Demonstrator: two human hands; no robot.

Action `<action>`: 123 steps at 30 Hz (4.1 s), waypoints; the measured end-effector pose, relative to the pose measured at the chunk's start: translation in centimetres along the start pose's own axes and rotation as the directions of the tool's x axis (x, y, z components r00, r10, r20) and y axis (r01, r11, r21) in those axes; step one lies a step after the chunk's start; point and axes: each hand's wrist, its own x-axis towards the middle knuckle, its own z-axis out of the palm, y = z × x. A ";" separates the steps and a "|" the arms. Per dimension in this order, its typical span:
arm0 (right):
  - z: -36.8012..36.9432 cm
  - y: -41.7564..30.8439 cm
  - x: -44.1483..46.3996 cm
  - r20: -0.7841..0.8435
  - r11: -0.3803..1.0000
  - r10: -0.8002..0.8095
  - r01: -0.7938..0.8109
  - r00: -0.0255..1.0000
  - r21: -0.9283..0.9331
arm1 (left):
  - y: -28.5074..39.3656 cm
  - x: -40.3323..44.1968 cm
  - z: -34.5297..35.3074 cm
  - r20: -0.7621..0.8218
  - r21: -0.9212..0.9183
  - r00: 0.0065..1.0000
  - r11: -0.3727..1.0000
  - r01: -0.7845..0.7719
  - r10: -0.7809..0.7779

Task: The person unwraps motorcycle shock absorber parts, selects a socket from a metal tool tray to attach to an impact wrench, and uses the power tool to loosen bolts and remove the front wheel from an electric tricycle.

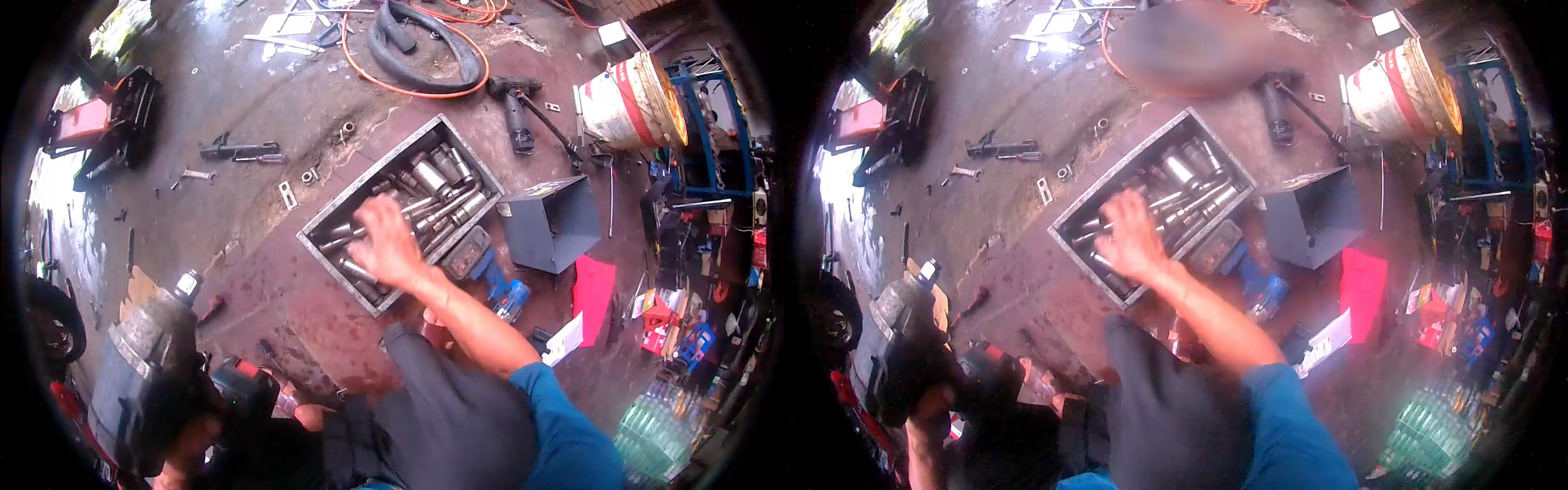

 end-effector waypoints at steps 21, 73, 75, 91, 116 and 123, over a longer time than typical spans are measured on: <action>-5.1 7.2 2.5 -0.113 0.855 0.508 -0.515 0.854 -0.051 | 0.9 -0.1 1.5 -0.241 0.068 0.970 0.997 0.040 -0.022; -17.7 10.8 5.6 0.574 0.859 -0.087 0.353 0.814 -0.371 | -9.2 9.4 -1.8 -0.179 0.620 0.926 0.692 0.369 -0.333; -14.2 11.8 6.1 0.776 0.808 -0.066 0.491 0.627 -0.327 | -10.1 10.2 -1.1 -0.191 0.568 0.934 0.742 0.356 -0.302; -11.4 11.2 8.8 0.254 0.710 -0.420 0.489 0.871 -0.506 | -11.8 10.3 -0.4 -0.120 0.687 0.989 0.711 0.148 -0.090; -9.2 4.0 -3.7 0.244 0.899 0.366 -0.409 0.898 0.158 | -11.5 11.0 0.4 -0.058 0.556 0.936 0.768 0.319 -0.346; -6.7 1.5 -4.9 0.272 0.860 0.361 -0.431 0.892 0.272 | -12.0 10.5 0.4 -0.017 0.597 0.963 0.770 0.226 -0.269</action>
